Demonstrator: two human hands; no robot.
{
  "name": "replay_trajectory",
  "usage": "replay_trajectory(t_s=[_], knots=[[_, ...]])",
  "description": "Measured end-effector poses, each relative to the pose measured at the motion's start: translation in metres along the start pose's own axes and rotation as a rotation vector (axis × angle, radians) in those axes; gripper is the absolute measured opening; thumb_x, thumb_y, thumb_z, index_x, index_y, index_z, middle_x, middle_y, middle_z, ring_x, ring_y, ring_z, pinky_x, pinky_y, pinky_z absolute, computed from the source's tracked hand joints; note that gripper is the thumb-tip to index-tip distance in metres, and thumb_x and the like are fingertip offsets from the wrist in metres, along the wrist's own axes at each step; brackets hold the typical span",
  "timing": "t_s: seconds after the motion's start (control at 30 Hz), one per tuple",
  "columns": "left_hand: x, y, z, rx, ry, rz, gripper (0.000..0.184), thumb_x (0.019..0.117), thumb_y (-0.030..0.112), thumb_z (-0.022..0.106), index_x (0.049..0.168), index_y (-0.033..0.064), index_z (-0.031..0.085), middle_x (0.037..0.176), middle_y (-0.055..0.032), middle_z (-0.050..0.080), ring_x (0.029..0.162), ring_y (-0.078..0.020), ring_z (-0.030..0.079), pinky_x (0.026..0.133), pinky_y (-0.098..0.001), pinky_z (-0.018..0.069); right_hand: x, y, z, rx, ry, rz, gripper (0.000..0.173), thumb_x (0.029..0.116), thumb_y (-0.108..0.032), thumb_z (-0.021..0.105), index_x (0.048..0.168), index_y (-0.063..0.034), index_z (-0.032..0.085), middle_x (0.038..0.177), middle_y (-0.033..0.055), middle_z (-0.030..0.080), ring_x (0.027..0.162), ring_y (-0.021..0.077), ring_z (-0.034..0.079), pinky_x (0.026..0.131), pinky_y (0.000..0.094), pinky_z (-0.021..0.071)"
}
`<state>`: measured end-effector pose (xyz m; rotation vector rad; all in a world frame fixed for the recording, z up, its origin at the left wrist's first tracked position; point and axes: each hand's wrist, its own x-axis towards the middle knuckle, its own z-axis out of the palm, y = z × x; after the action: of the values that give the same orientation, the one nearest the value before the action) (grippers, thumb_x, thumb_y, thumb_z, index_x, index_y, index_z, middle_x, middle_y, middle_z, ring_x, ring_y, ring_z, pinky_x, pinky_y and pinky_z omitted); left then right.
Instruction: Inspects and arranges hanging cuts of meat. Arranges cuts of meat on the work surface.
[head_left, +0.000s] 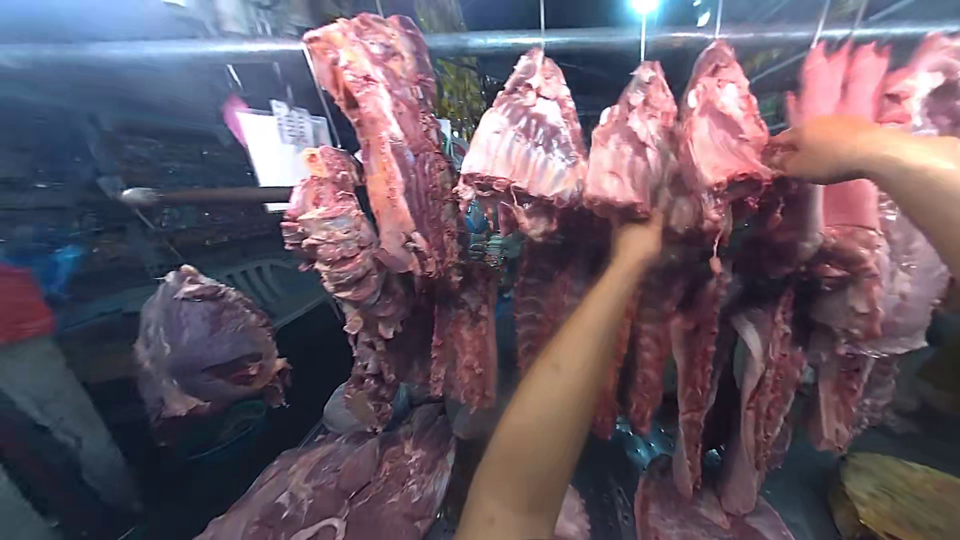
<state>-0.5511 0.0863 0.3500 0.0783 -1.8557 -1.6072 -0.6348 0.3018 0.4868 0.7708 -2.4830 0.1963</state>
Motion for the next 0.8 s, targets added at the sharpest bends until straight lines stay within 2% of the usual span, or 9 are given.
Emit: replay_trajectory(t_s=[0.1,0.13,0.2,0.23,0.37,0.47,0.6,0.7,0.8], knots=[[-0.012,0.004,-0.019,0.037,-0.176,-0.127,0.058,0.1034,0.044,0.060,0.138,-0.0022,0.054,0.122,-0.0233,0.065,0.105,-0.0288,0.069,0.090,-0.0435,0.0591,0.000,-0.030,-0.024,-0.071,0.049,0.092,0.028,0.0990,-0.014,0.062,0.119,0.0036,0.069,0.109,0.0377,0.065,0.107,0.0602,0.060,0.084,0.0806,0.0417],[-0.020,0.003,-0.029,0.025,-0.219,-0.119,0.057,0.1028,0.038,0.064,0.141,-0.0015,0.050,0.120,-0.0228,0.066,0.100,-0.0272,0.070,0.086,-0.0414,0.0600,-0.001,-0.043,-0.034,-0.071,0.110,0.097,0.031,0.0990,-0.015,0.061,0.125,0.0005,0.067,0.112,0.0383,0.065,0.109,0.0618,0.059,0.083,0.0816,0.0414],[-0.040,-0.001,-0.059,-0.018,-0.272,-0.057,0.077,0.1003,0.024,0.069,0.160,0.0113,0.022,0.130,-0.0232,0.061,0.102,-0.0288,0.071,0.085,-0.0439,0.0612,-0.003,-0.073,-0.054,-0.058,0.261,0.047,0.037,0.0987,-0.020,0.059,0.133,-0.0089,0.064,0.117,0.0357,0.064,0.111,0.0614,0.059,0.080,0.0821,0.0419],[-0.051,-0.004,-0.077,-0.047,-0.260,-0.034,0.080,0.0997,0.020,0.069,0.163,0.0167,0.019,0.136,-0.0224,0.059,0.106,-0.0294,0.070,0.086,-0.0447,0.0614,-0.002,-0.090,-0.064,-0.044,0.304,-0.002,0.040,0.0993,-0.021,0.057,0.138,-0.0112,0.062,0.124,0.0343,0.063,0.115,0.0607,0.057,0.082,0.0828,0.0415],[-0.071,-0.018,-0.146,-0.242,0.012,-0.021,0.052,0.1011,0.022,0.066,0.146,0.0029,0.047,0.134,-0.0199,0.060,0.111,-0.0272,0.067,0.088,-0.0421,0.0586,0.022,-0.163,-0.092,-0.048,0.378,-0.218,0.042,0.1025,-0.023,0.051,0.144,-0.0185,0.057,0.128,0.0289,0.063,0.120,0.0557,0.058,0.086,0.0801,0.0422],[-0.043,-0.018,-0.175,-0.348,0.170,-0.009,0.057,0.1026,0.028,0.064,0.148,0.0007,0.044,0.140,-0.0207,0.057,0.122,-0.0307,0.062,0.097,-0.0460,0.0549,0.059,-0.211,-0.101,-0.092,0.405,-0.338,0.052,0.0949,-0.013,0.057,0.147,-0.0183,0.055,0.135,0.0261,0.060,0.127,0.0520,0.055,0.092,0.0781,0.0420],[-0.007,-0.012,-0.183,-0.413,0.213,-0.011,0.066,0.1003,0.040,0.067,0.150,0.0046,0.042,0.138,-0.0205,0.059,0.125,-0.0325,0.060,0.102,-0.0506,0.0533,0.097,-0.261,-0.099,-0.227,0.375,-0.359,0.075,0.0841,-0.002,0.066,0.151,-0.0324,0.051,0.143,0.0252,0.053,0.121,0.0536,0.056,0.085,0.0786,0.0442],[0.011,-0.008,-0.176,-0.474,0.185,-0.029,0.065,0.0974,0.043,0.069,0.145,0.0052,0.048,0.131,-0.0188,0.062,0.120,-0.0303,0.062,0.100,-0.0501,0.0533,0.111,-0.276,-0.092,-0.307,0.308,-0.242,0.083,0.0834,-0.001,0.069,0.154,-0.0388,0.047,0.153,0.0256,0.043,0.122,0.0571,0.054,0.085,0.0816,0.0425],[0.025,0.001,-0.167,-0.452,0.192,-0.028,0.051,0.0966,0.041,0.070,0.127,0.0012,0.059,0.107,-0.0152,0.067,0.095,-0.0239,0.065,0.083,-0.0422,0.0556,0.119,-0.268,-0.083,-0.314,0.310,-0.197,0.087,0.0829,-0.002,0.070,0.155,-0.0430,0.044,0.153,0.0302,0.040,0.119,0.0610,0.053,0.084,0.0836,0.0407]])
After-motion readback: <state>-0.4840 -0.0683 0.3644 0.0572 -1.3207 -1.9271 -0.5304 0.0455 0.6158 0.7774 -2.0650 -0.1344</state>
